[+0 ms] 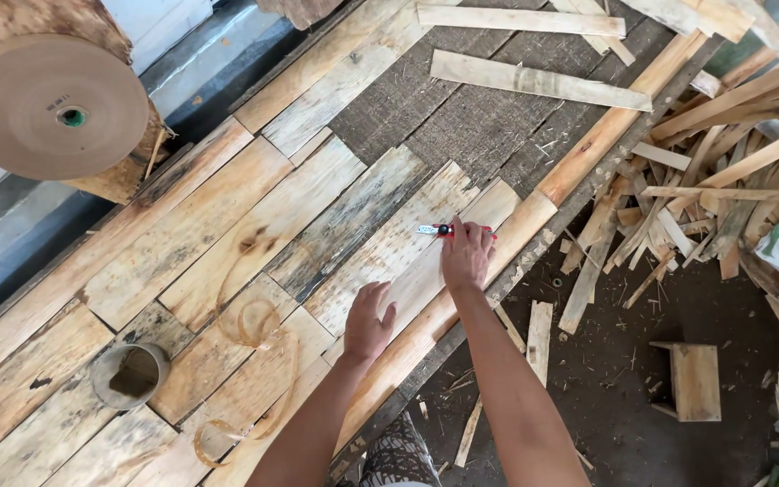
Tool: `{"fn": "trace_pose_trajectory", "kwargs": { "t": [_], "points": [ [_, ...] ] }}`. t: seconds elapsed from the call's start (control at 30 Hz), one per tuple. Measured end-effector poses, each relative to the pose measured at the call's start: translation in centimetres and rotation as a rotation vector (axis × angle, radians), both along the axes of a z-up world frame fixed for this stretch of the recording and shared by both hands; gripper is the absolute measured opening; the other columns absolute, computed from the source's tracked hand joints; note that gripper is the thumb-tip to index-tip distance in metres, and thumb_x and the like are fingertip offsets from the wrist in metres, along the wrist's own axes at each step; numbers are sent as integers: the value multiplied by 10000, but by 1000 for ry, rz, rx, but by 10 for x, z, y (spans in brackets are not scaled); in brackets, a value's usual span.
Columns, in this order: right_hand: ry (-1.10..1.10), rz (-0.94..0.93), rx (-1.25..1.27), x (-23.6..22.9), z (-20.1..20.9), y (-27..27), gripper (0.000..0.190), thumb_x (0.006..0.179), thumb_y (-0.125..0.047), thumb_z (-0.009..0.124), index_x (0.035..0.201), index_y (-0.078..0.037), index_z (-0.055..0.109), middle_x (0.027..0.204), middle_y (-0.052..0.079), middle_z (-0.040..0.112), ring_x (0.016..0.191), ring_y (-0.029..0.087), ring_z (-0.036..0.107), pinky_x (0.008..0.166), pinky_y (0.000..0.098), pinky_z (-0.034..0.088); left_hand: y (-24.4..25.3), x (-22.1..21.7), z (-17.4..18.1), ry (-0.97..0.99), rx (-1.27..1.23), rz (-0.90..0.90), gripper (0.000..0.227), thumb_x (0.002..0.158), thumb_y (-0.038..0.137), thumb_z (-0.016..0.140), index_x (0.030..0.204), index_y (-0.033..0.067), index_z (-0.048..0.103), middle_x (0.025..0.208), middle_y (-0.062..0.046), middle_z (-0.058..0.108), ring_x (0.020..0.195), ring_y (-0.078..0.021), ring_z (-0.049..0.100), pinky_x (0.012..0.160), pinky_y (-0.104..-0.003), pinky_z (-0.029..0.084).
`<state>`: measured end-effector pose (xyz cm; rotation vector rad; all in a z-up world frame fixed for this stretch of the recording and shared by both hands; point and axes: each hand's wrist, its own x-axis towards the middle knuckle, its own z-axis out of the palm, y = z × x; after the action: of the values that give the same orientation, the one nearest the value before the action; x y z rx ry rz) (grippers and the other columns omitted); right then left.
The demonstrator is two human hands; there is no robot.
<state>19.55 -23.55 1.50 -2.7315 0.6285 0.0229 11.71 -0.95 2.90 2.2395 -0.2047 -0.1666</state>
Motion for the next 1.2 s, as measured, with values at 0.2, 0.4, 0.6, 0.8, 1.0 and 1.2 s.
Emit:
{"fn": "trace_pose_trajectory", "kwargs": {
  "t": [0.2, 0.4, 0.6, 0.8, 1.0, 1.2],
  "points": [
    [271, 33, -70, 12, -12, -5, 328, 1069, -285, 613, 1385, -197, 613, 1488, 104, 447, 1328, 306, 449, 1149, 467, 379, 18, -1, 21, -6, -103, 46, 384, 908, 135, 726, 1278, 100, 632, 1255, -139, 654, 1164, -342, 649, 984, -415, 535],
    [125, 133, -189, 18, 9, 8, 313, 1018, -317, 621, 1196, -60, 600, 1291, 160, 606, 1342, 344, 438, 1160, 619, 228, 57, -10, 30, -113, -137, 163, 320, 899, 121, 720, 1213, 96, 666, 1146, -146, 690, 1075, -355, 669, 905, -435, 548],
    [-151, 265, -49, -3, 38, 97, 345, 981, -259, 658, 1236, -36, 596, 1218, 203, 626, 1186, 418, 502, 1026, 597, 345, 129, -38, 34, -124, -215, 303, 247, 929, 140, 715, 1163, 65, 686, 1016, -134, 716, 943, -283, 724, 831, -405, 571],
    [-233, 604, 588, -46, 85, 266, 256, 987, -258, 680, 1108, -41, 620, 916, 147, 713, 783, 292, 705, 691, 411, 568, 218, -90, 36, -96, -221, 559, 219, 933, 140, 698, 1138, 63, 710, 959, -116, 719, 797, -243, 717, 729, -376, 579],
    [45, 686, 605, -94, 39, 389, 369, 893, -344, 756, 1048, -42, 610, 795, 128, 735, 700, 295, 731, 655, 428, 571, 306, -151, 17, -165, -134, 790, 180, 928, 106, 682, 1102, 73, 712, 956, -110, 720, 799, -259, 712, 708, -383, 584],
    [208, 753, 372, -108, 5, 426, 424, 923, -367, 737, 1102, -36, 542, 949, 172, 726, 824, 333, 721, 719, 469, 576, 387, -215, 0, 7, 268, 949, 327, 873, 115, 693, 1195, 163, 717, 1244, -94, 642, 1226, -335, 556, 1002, -523, 448]
  ]
}}
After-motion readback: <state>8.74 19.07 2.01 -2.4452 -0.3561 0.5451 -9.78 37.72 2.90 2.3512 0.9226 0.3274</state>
